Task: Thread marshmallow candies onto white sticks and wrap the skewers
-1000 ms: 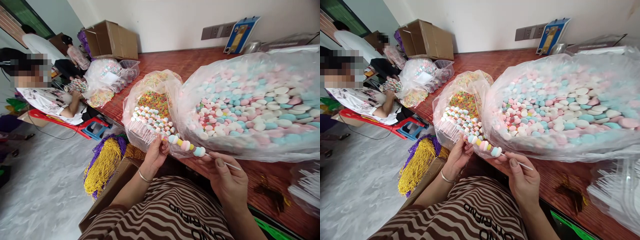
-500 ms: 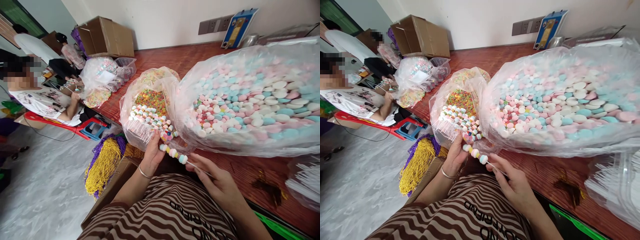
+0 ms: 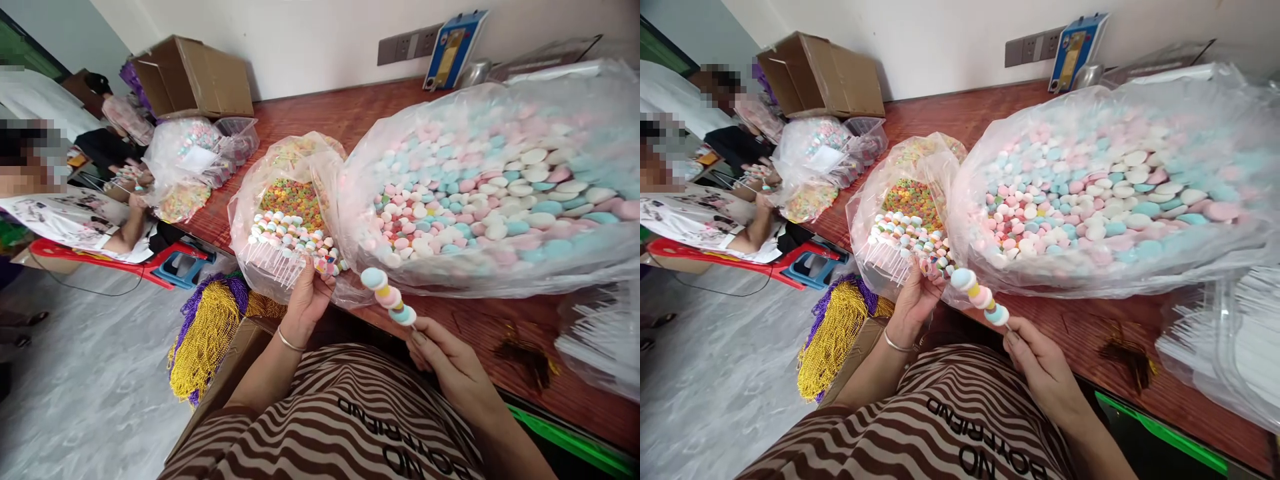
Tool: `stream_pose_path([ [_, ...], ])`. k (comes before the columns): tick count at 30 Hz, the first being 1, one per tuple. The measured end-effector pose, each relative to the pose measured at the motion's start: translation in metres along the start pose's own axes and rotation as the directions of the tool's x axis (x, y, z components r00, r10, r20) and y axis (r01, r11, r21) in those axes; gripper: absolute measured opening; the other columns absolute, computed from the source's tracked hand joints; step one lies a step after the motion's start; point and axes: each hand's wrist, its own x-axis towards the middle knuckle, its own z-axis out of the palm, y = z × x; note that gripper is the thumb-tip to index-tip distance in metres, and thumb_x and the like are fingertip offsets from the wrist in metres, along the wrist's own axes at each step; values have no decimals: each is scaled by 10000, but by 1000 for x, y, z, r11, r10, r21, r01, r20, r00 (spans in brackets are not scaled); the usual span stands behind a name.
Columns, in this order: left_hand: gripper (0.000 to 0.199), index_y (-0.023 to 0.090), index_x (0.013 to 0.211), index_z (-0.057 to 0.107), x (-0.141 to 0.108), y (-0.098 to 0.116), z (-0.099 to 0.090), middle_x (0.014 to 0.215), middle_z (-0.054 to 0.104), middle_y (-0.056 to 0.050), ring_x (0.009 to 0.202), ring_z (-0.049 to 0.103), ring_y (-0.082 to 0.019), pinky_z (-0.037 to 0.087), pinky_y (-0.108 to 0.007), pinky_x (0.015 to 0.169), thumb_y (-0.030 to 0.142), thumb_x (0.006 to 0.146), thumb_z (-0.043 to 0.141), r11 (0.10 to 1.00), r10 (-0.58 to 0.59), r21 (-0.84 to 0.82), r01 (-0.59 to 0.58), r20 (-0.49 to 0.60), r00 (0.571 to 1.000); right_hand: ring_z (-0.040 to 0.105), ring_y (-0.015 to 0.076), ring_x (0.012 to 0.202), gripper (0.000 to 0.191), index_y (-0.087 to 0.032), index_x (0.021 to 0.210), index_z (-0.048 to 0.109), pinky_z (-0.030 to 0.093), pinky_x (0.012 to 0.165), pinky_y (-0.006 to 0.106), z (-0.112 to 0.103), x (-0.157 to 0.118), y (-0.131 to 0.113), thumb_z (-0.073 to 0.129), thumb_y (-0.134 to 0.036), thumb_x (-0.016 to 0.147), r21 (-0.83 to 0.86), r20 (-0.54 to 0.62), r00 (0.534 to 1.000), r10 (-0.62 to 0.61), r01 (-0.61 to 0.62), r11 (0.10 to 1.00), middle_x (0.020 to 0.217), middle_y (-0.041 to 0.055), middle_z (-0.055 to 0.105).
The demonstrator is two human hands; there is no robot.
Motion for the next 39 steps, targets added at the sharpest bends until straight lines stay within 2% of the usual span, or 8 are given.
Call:
stream_pose_path([
  [3,235,157,769,605,0,-3,1,632,549,47,509,464,-52,392,-175,487,300,905,732,1000,-6,7,6,-7,1000,579,143,614,266,-214,1178,677,457,569,237,2,4,-7,500,-337,1022,-256,-100,984,-148,118,959,734,-1,640],
  [10,201,167,862,685,-1,-8,-1,716,627,19,573,531,-79,478,-221,582,336,851,792,997,11,74,-9,-27,1000,698,144,692,269,-187,1189,655,519,638,212,5,13,-19,448,-203,1018,-480,32,926,-375,344,807,843,29,737],
  [15,282,149,769,641,-5,-10,1,629,574,46,494,449,-43,410,-183,495,348,802,837,997,-23,69,23,0,1000,741,158,790,309,-159,1265,618,540,688,225,7,13,-13,420,-159,1027,-597,78,888,-454,406,692,981,73,775],
  [23,344,168,805,663,-2,-15,-2,707,651,52,567,567,-44,456,-155,533,282,642,944,978,176,116,-172,-26,984,584,190,593,502,-77,1471,501,406,621,325,5,8,-12,561,-101,973,-907,173,685,-708,392,157,704,38,686],
  [27,329,177,802,668,-1,-16,-1,695,639,58,562,567,-48,488,-169,572,273,642,940,973,200,123,-195,-23,980,521,188,583,646,-83,1551,424,371,625,343,5,8,-14,638,-93,942,-918,231,650,-724,392,59,680,25,662],
  [30,325,177,782,649,-1,-17,0,665,613,67,537,540,-44,482,-174,569,272,655,933,972,203,120,-201,-7,979,567,190,617,642,-113,1560,424,408,644,335,6,8,-10,621,-82,950,-901,198,665,-721,413,133,737,41,696],
  [35,389,171,782,617,-1,-18,-4,666,598,64,533,513,-42,435,-180,539,322,638,946,986,102,135,-100,-9,995,698,175,767,433,-165,1448,567,518,700,270,9,6,-2,497,-151,1021,-679,-22,821,-571,407,611,965,85,761],
  [39,417,166,753,580,-2,-18,-4,607,541,78,499,463,-32,384,-167,503,359,657,936,994,19,104,-19,-7,1000,625,159,612,354,-176,1309,682,492,571,252,9,1,3,501,-300,1031,-438,-181,940,-288,186,880,716,11,668],
])
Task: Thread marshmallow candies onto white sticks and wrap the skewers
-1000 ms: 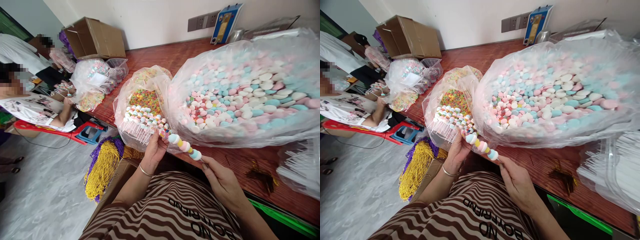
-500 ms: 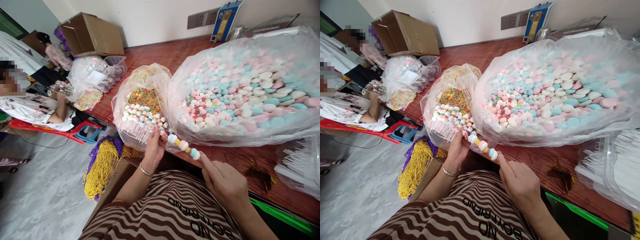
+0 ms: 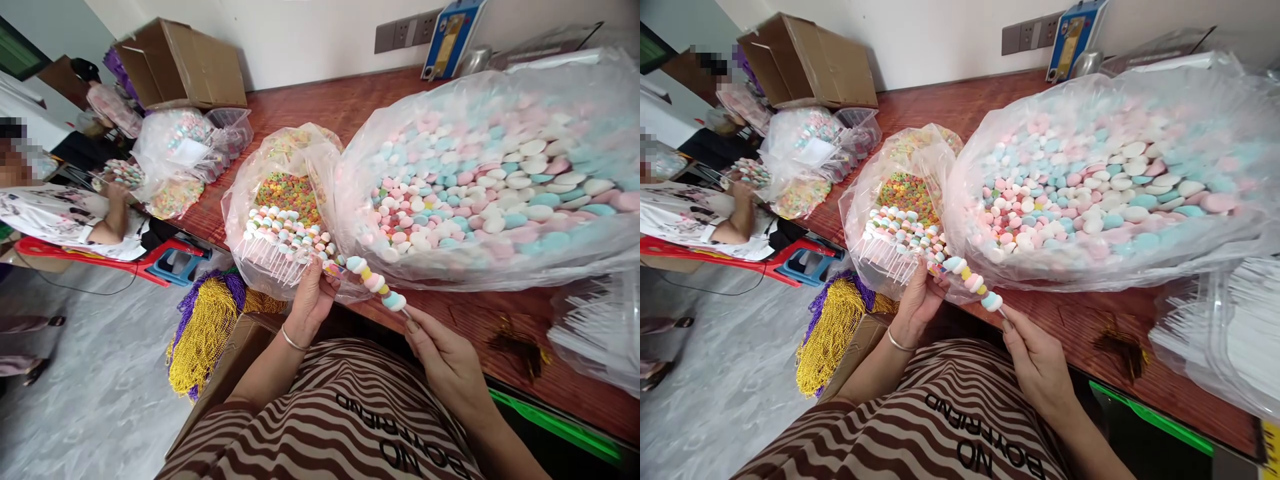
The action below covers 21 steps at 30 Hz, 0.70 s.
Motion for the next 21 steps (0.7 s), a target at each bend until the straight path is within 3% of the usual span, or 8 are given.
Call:
stream_pose_path([
  [4,396,163,733,576,0,0,3,593,550,69,494,471,-38,391,-168,488,385,707,903,999,-24,-21,23,-7,1000,517,145,562,337,-191,1233,704,425,516,252,-1,-4,2,538,-380,1008,198,30,977,210,-212,957,631,-25,536],
  [8,315,181,817,647,-4,-5,5,707,666,43,561,579,-70,432,-182,501,335,715,902,997,-6,71,8,-31,1000,380,118,511,268,-204,1059,695,331,468,241,9,7,-6,573,-431,985,440,27,940,340,-316,840,588,-57,414],
  [13,334,167,826,700,-12,-20,4,784,728,-1,670,660,-116,523,-221,615,333,655,935,983,-37,180,23,71,997,254,79,470,319,-194,869,677,191,410,227,32,38,-24,737,-507,845,598,133,916,378,-378,707,548,-73,384],
  [19,370,162,742,736,-14,-22,-6,736,732,-2,650,644,-107,532,-228,668,355,540,979,942,50,318,-109,186,981,174,42,433,403,-173,794,646,107,396,224,42,55,-30,789,-549,764,721,300,858,417,-490,490,527,-85,409],
  [21,358,163,737,751,-14,-22,-9,738,742,-12,652,645,-113,531,-233,671,359,539,976,919,84,363,-156,208,975,175,35,431,394,-171,772,632,101,397,219,42,55,-27,801,-526,753,714,337,846,412,-515,474,537,-84,421],
])
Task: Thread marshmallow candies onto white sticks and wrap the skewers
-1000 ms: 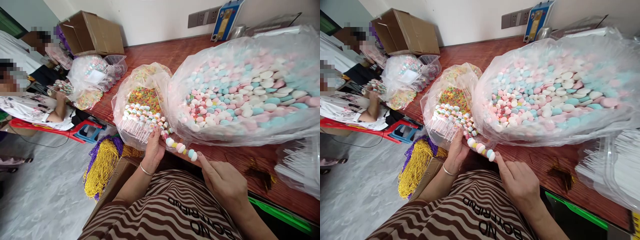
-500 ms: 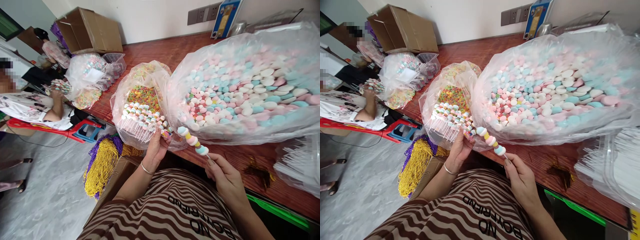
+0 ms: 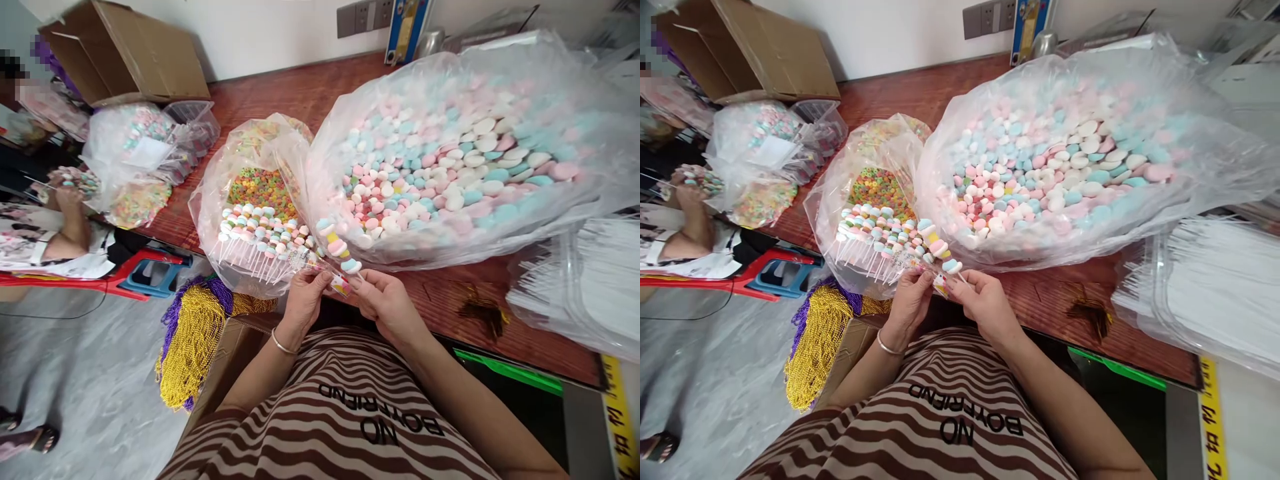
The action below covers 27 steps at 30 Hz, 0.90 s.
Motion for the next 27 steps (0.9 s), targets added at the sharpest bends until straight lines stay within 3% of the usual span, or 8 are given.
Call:
stream_pose_path([
  [5,385,172,818,783,-4,0,-1,825,772,-43,737,686,-146,550,-264,752,414,574,957,999,-27,45,24,72,997,225,30,439,374,-171,767,611,115,399,205,-2,2,4,829,-472,734,-49,-16,1000,-26,25,998,582,-63,513],
  [9,367,149,868,798,-8,1,-2,852,783,-70,770,696,-159,553,-275,791,368,614,948,992,-86,106,73,123,989,210,28,419,420,-188,727,563,113,391,201,0,1,2,861,-483,701,6,-40,998,-40,40,999,522,-96,442],
  [15,327,131,764,780,-6,0,-4,734,751,-55,652,666,-148,536,-263,656,350,597,956,986,-159,75,151,123,980,168,24,364,500,-203,653,520,122,358,198,3,5,-1,869,-562,671,149,-28,999,-17,21,989,421,-133,318],
  [19,376,131,734,759,-5,-1,-3,674,710,-29,622,626,-125,503,-235,605,390,560,969,984,-179,29,177,134,975,183,24,362,504,-200,645,529,138,347,192,3,6,1,877,-564,667,158,-36,999,-18,23,987,426,-120,362],
  [22,465,126,855,771,-5,2,-3,788,741,-62,706,662,-157,515,-254,629,449,576,954,980,-196,15,197,179,964,379,58,442,456,-189,689,594,298,390,198,3,5,0,898,-527,661,155,-60,997,-54,62,986,572,-46,563],
  [24,418,139,876,756,-3,4,-3,788,727,-42,712,659,-146,510,-244,634,399,611,949,981,-189,-12,194,169,967,502,97,555,425,-185,730,641,403,470,221,2,4,-1,905,-511,663,144,-53,995,-79,86,986,698,-6,643],
  [27,316,160,809,705,-1,6,-1,777,699,-2,716,644,-126,509,-235,649,293,645,941,971,-195,-115,208,115,974,379,78,453,453,-185,738,655,318,420,224,0,4,-1,821,-607,738,76,-67,990,-123,128,989,538,-53,509],
])
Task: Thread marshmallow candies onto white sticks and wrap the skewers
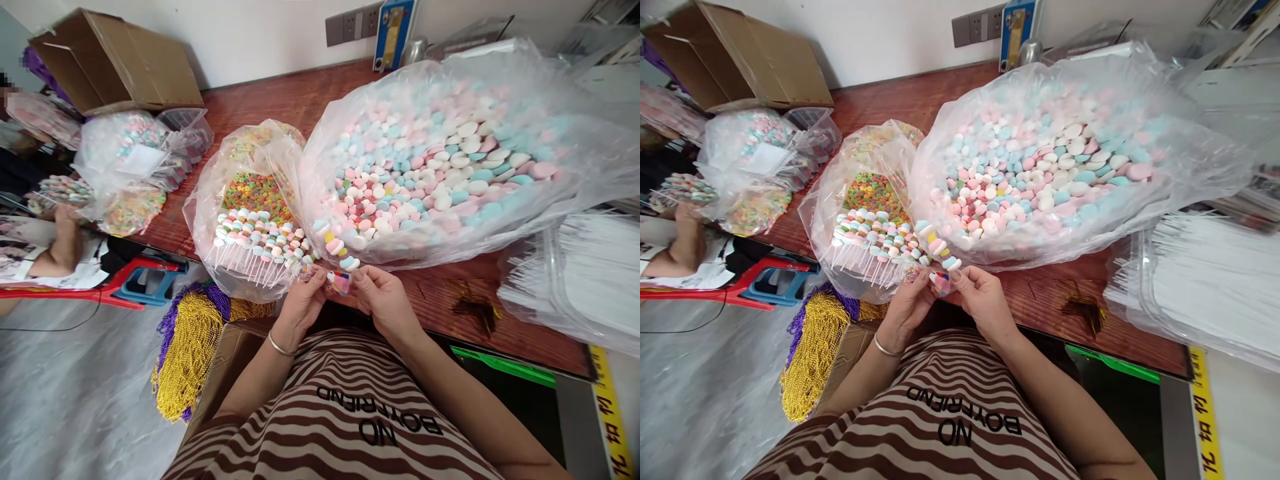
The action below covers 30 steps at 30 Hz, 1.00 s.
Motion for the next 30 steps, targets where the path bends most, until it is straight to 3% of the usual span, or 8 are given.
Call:
stream_pose_path([
  [3,343,173,826,677,3,0,1,802,692,10,711,622,-117,498,-245,645,310,653,940,991,-44,-127,36,-60,997,210,71,400,450,-196,802,656,211,400,237,-7,-5,3,681,-642,865,-52,-31,997,-70,68,996,456,-109,292],
  [6,381,175,779,641,6,0,-1,714,631,34,627,550,-96,442,-232,574,359,642,944,979,-75,-197,57,-86,993,252,94,443,338,-209,881,651,232,439,250,-22,-18,6,618,-538,954,-132,-12,993,-115,112,985,507,-94,297],
  [9,423,170,736,618,9,0,-7,676,591,46,595,509,-85,435,-228,560,373,599,962,970,-66,-240,47,-73,995,296,107,491,295,-211,868,643,257,464,255,-40,-36,2,567,-465,998,-319,33,987,-159,161,934,561,-69,334],
  [14,370,170,747,632,12,2,-6,696,608,43,582,509,-82,460,-235,571,329,637,948,967,-64,-253,36,-101,993,487,126,572,258,-207,869,673,379,524,248,-55,-55,-13,521,-354,1015,-656,156,937,-312,334,676,656,-19,545],
  [18,351,170,709,632,12,4,0,674,620,34,577,529,-84,473,-231,578,315,645,945,972,-61,-235,29,-132,989,577,126,574,215,-208,903,684,432,537,230,-58,-59,-17,512,-284,1008,-753,226,903,-365,400,522,688,-14,642],
  [24,433,157,696,647,14,5,-5,675,646,32,599,572,-81,498,-216,597,357,527,992,989,90,-108,-103,-120,989,585,114,476,174,-210,947,697,424,482,226,-60,-64,-23,533,-244,994,-840,287,847,-448,447,307,632,-30,667],
  [27,437,141,684,656,16,7,-7,666,640,34,591,567,-65,475,-184,567,363,516,993,990,133,-38,-138,-119,984,610,122,505,149,-198,1020,696,432,510,238,-63,-65,-26,553,-233,996,-861,368,767,-526,495,119,669,-17,700],
  [30,447,139,682,679,17,9,-6,657,647,26,598,588,-76,489,-191,568,398,497,993,988,153,33,-150,-124,980,591,143,524,159,-166,1055,698,417,552,281,-68,-64,-25,553,-208,1006,-830,513,649,-562,542,-132,643,0,678],
])
